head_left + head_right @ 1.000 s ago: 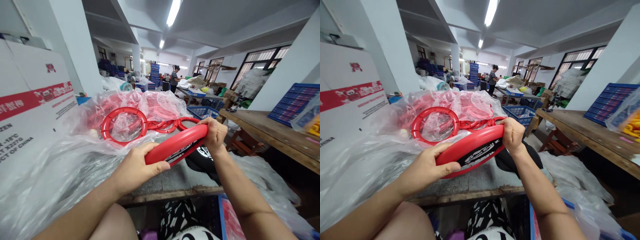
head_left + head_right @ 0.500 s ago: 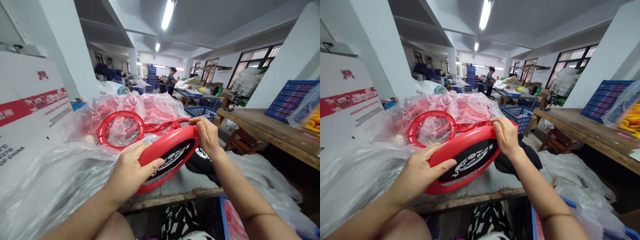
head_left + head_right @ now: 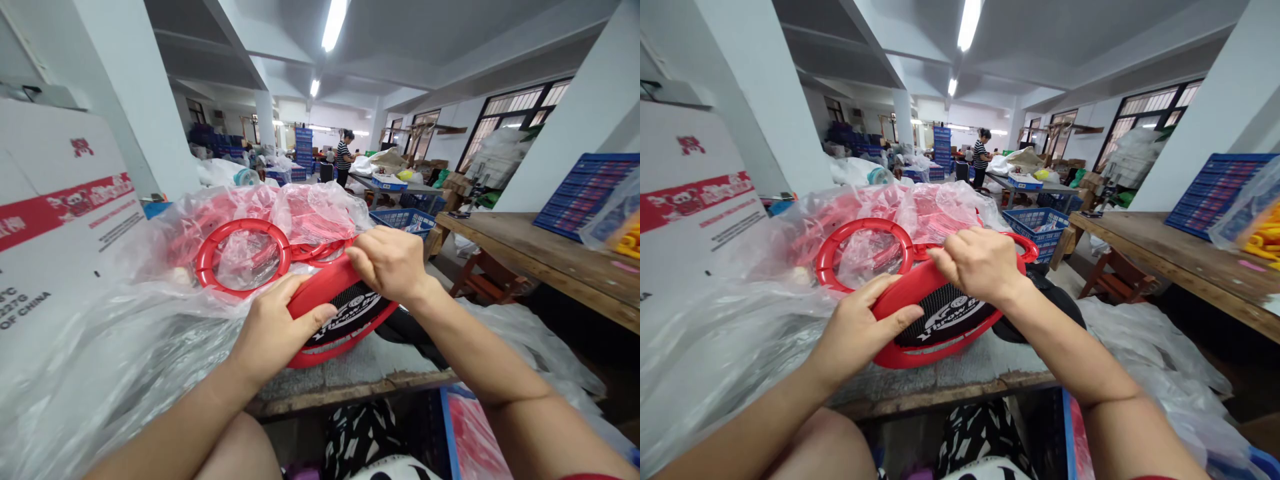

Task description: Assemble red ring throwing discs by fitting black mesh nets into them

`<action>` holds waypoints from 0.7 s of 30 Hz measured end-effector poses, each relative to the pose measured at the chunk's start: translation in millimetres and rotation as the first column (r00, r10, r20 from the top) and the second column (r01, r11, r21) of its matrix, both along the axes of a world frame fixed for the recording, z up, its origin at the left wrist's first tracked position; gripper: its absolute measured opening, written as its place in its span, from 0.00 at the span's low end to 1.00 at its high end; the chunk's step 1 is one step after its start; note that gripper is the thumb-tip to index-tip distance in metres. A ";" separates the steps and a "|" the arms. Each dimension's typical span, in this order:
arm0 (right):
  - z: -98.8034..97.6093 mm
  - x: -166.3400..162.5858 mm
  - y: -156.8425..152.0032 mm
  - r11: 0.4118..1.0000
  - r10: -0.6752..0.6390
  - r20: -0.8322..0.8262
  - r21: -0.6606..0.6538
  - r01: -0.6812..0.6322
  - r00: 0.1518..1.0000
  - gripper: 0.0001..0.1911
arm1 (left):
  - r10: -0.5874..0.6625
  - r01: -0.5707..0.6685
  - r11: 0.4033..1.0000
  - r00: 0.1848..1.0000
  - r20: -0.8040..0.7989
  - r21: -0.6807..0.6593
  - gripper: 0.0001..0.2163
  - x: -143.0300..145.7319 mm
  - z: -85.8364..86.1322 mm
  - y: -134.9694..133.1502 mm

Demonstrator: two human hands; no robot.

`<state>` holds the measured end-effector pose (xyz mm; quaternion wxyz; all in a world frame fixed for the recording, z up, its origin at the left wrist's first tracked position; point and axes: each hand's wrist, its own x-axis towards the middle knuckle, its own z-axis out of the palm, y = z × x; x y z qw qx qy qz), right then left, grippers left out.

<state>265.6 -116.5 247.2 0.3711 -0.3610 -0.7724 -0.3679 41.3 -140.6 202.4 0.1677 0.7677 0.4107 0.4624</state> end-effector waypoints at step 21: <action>-19.3 19.8 16.8 0.988 0.098 -0.349 -0.078 -0.133 0.932 0.32 | -0.024 0.023 0.998 0.999 0.026 0.051 0.15 -1.5 -2.1 3.1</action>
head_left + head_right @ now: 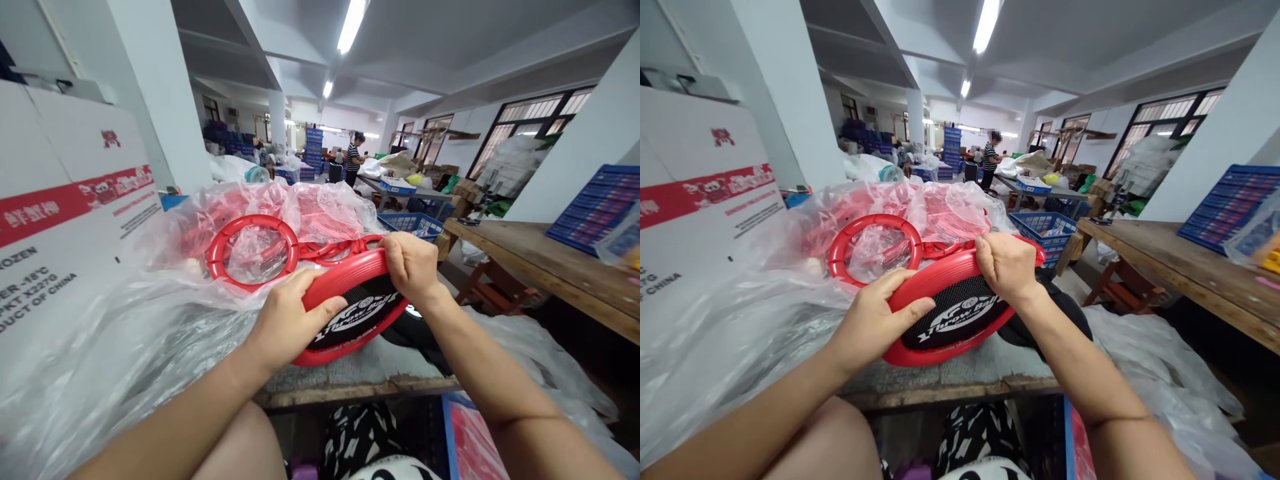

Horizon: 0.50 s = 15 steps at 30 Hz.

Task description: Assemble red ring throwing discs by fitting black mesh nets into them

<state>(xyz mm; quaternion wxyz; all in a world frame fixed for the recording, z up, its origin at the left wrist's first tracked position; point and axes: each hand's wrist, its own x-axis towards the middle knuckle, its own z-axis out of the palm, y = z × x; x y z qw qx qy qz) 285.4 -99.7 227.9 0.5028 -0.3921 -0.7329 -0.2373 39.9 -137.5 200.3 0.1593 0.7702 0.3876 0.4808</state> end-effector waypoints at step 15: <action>-2.4 2.6 -3.1 0.988 0.088 -0.034 -0.126 -0.091 0.996 0.28 | 0.038 -0.038 0.999 0.999 -0.033 -0.015 0.18 -4.6 -5.3 5.2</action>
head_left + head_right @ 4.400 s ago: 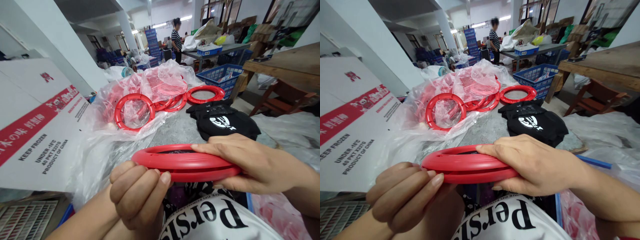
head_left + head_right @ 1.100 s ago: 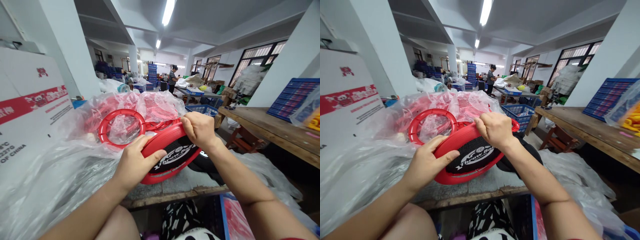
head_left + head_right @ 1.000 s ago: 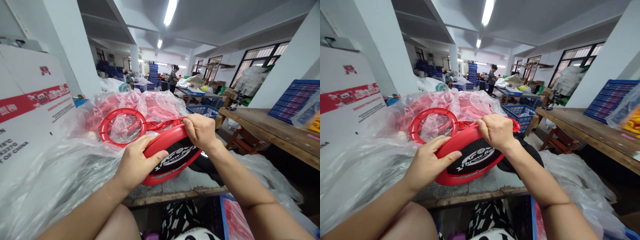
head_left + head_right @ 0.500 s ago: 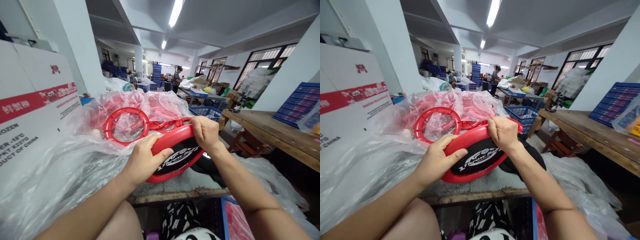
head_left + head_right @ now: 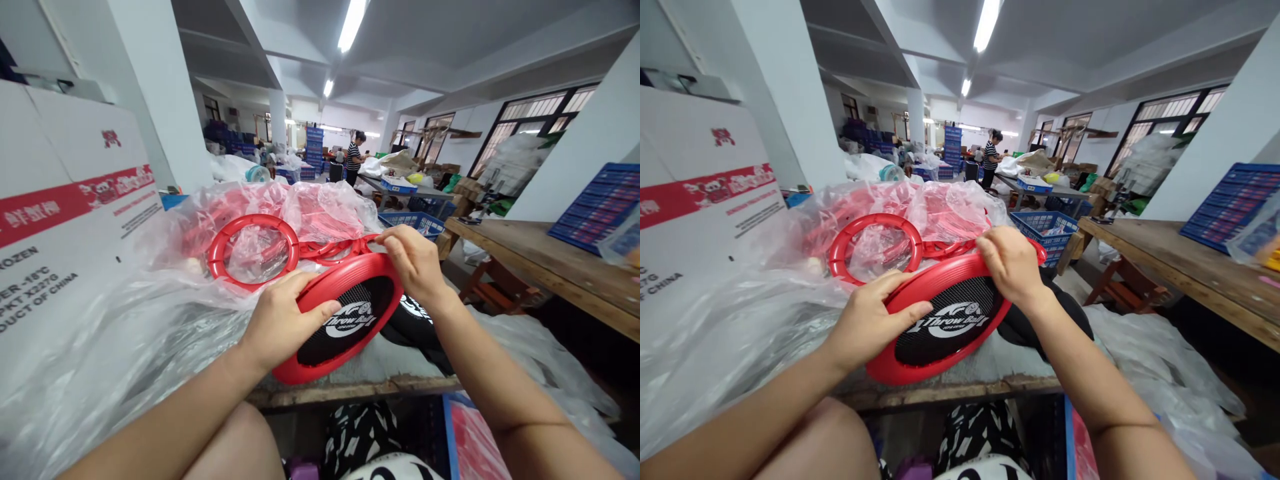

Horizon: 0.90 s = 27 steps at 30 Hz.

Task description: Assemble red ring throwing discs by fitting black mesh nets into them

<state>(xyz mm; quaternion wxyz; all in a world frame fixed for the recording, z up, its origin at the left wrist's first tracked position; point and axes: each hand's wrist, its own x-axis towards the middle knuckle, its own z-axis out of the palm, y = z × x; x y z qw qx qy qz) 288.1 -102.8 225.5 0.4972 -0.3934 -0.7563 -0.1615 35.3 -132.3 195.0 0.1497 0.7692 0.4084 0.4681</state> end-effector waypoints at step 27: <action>10.2 -47.6 4.2 0.961 -0.223 0.440 0.248 0.121 0.870 0.30 | -0.006 0.007 1.000 0.999 0.032 -0.019 0.16 9.0 -0.4 1.5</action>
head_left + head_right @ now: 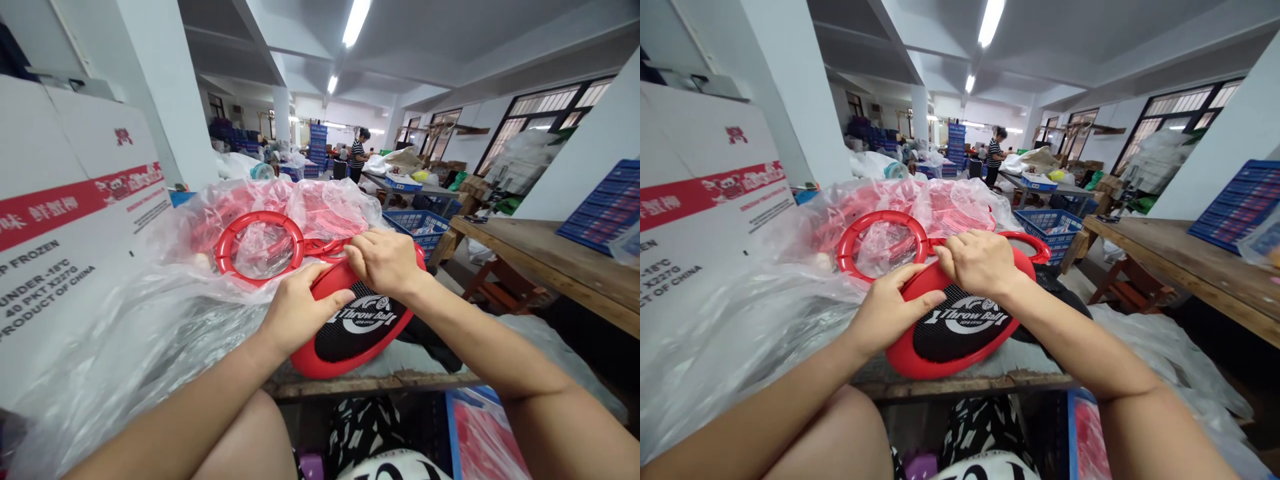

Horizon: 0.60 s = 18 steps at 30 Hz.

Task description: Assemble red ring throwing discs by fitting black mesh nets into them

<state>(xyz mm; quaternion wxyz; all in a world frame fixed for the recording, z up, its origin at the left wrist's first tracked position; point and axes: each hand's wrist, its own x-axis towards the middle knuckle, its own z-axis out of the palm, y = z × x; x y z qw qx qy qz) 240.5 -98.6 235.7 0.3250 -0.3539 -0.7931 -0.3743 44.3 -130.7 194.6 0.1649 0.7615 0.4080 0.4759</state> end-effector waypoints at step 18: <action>-9.8 10.0 -1.4 0.991 0.103 -0.107 0.095 -0.093 0.989 0.27 | 0.040 0.007 0.936 0.991 -0.124 0.353 0.14 -3.9 -8.0 -5.9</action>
